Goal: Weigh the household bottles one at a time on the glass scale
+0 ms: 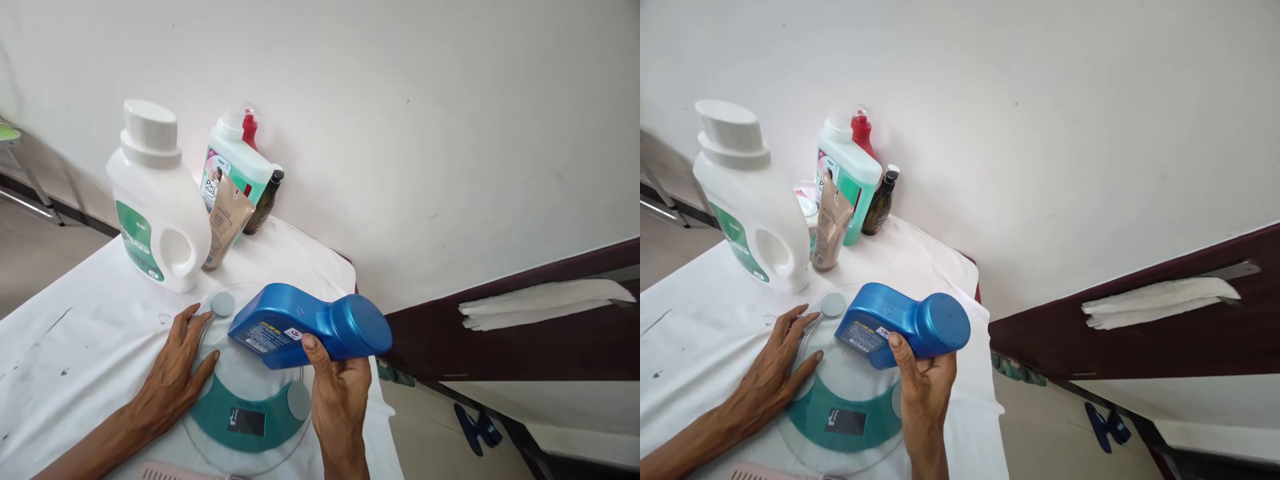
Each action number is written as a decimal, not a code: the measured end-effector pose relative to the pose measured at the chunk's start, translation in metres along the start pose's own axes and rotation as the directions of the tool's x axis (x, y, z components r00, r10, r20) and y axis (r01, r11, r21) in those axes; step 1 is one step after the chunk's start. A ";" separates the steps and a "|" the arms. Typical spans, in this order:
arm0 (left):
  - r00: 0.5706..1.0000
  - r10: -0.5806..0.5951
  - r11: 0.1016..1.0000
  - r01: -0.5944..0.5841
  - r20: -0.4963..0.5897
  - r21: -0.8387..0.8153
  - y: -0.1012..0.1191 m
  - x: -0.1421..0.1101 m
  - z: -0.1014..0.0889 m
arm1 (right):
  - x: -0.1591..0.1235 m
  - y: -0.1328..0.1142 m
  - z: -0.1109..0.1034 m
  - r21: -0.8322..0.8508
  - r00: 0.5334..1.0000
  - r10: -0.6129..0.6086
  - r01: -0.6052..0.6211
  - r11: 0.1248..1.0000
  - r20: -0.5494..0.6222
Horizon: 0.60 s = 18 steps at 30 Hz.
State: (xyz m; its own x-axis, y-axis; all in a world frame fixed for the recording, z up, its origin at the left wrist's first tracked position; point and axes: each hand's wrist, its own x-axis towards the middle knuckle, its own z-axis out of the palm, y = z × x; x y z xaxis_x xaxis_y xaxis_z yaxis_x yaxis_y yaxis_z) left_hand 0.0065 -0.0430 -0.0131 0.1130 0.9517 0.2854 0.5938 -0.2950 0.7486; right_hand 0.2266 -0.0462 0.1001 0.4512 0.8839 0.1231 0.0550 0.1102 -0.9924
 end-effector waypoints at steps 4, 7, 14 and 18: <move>0.999 -0.020 1.000 0.020 -0.032 -0.008 -0.002 -0.003 0.004 | 0.020 -0.004 -0.009 0.053 1.000 0.010 -0.010 0.999 -0.003; 0.998 -0.047 0.999 0.047 -0.032 -0.010 -0.001 -0.003 0.004 | 0.060 -0.010 -0.011 0.061 0.987 -0.132 0.138 0.989 -0.092; 0.996 -0.076 0.997 0.077 -0.038 0.018 0.003 -0.003 0.006 | 0.217 0.029 -0.010 -0.170 0.885 -0.346 0.306 0.937 -0.312; 0.993 -0.103 0.995 0.104 -0.052 0.014 0.008 -0.001 0.006 | 0.282 0.048 -0.011 -0.330 0.839 -0.395 0.278 0.902 -0.375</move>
State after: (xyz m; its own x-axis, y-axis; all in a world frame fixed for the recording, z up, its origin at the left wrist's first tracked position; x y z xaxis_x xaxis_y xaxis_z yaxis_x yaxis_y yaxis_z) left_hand 0.0155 -0.0461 -0.0109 0.0101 0.9714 0.2374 0.6138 -0.1935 0.7654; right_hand 0.3667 0.2033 0.0876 0.6904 0.5273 0.4952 0.4687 0.1954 -0.8615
